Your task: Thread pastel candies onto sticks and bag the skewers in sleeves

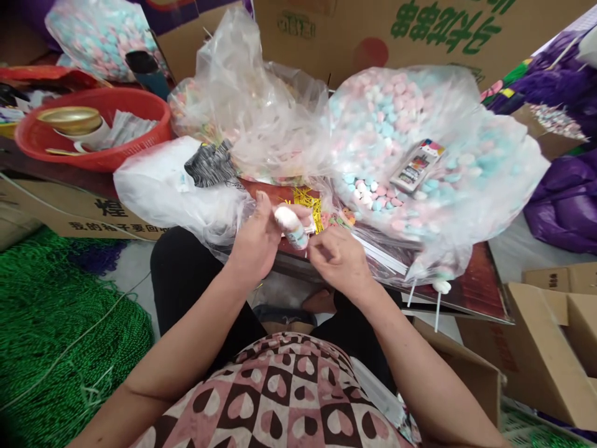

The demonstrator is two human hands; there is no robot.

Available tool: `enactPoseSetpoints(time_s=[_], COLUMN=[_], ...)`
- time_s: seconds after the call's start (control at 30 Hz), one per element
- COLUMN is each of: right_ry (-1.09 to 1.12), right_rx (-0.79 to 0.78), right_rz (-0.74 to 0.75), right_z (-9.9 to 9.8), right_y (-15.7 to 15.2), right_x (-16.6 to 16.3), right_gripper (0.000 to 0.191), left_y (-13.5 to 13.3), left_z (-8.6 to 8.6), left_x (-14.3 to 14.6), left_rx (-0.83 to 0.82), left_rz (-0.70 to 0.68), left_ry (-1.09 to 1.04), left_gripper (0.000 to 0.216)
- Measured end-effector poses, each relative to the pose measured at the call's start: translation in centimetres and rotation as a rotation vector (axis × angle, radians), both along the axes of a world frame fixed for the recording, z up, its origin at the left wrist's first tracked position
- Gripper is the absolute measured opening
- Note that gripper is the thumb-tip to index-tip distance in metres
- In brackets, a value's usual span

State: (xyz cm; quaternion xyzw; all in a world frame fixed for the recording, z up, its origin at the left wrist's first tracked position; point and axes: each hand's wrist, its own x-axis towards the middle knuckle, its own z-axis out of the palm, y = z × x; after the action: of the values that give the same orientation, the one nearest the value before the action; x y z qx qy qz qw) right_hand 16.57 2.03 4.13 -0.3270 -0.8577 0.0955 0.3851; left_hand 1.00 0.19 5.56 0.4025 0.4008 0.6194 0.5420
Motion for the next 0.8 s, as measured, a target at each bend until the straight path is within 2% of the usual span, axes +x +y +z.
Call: enactPoseSetpoints(time_s=[0.13,0.2,0.27,0.33,0.4,0.47,0.53,0.6,0.7,0.73,0.8], right_ry=[0.113,0.135,0.151,0.21,0.317,0.444,0.562,0.662,0.839,0.904,1.004], right_rx=[0.019,0.036,0.031,-0.012,-0.145,-0.384,-0.66,-0.869,-0.958,-0.96,-1.001], right_rz=[-0.209,-0.278,-0.309,-0.317,-0.3,-0.235,-0.131,-0.023,0.06,0.056,0.03], right_z=[0.1,0.4,0.4,0.2,-0.2,-0.6,-1.0,-1.4,-2.1,-2.3,-2.8], right_y=[1.3,1.4,1.2,0.9,0.5,0.1,-0.4,-0.8,-1.5,-1.8,-2.6], right_x=[1.0,1.1,1.1,1.2,1.4,1.8,2.3,3.0,4.1,4.4,5.1], right_gripper=[0.012,0.012,0.013,0.012,0.011,0.008,0.008,0.011,0.016,0.017,0.017], left_y=[-2.0,-2.5,-2.6,-2.4,-2.0,-1.5,-1.0,-0.7,-0.8,-1.0,-1.8], left_z=[-1.7,-2.9,-3.9,-4.6,-5.3,-5.8,-6.0,-5.8,-5.4,-5.3,-5.3], left_x=[1.1,1.7,2.2,2.7,3.1,3.3,3.1,2.8,2.9,3.3,4.5], left_rx=[0.165,0.112,0.001,-0.091,-0.113,-0.051,0.11,0.317,0.542,0.566,0.539], left_rz=[0.141,0.054,-0.061,-0.103,-0.092,-0.093,-0.055,0.043,0.164,0.151,0.023], left_ry=[0.132,0.145,0.109,0.06,0.062,0.171,0.383,0.648,0.981,1.038,1.051], left_gripper=[0.038,0.027,0.025,0.026,0.033,0.038,0.033,0.025,0.023,0.024,0.028])
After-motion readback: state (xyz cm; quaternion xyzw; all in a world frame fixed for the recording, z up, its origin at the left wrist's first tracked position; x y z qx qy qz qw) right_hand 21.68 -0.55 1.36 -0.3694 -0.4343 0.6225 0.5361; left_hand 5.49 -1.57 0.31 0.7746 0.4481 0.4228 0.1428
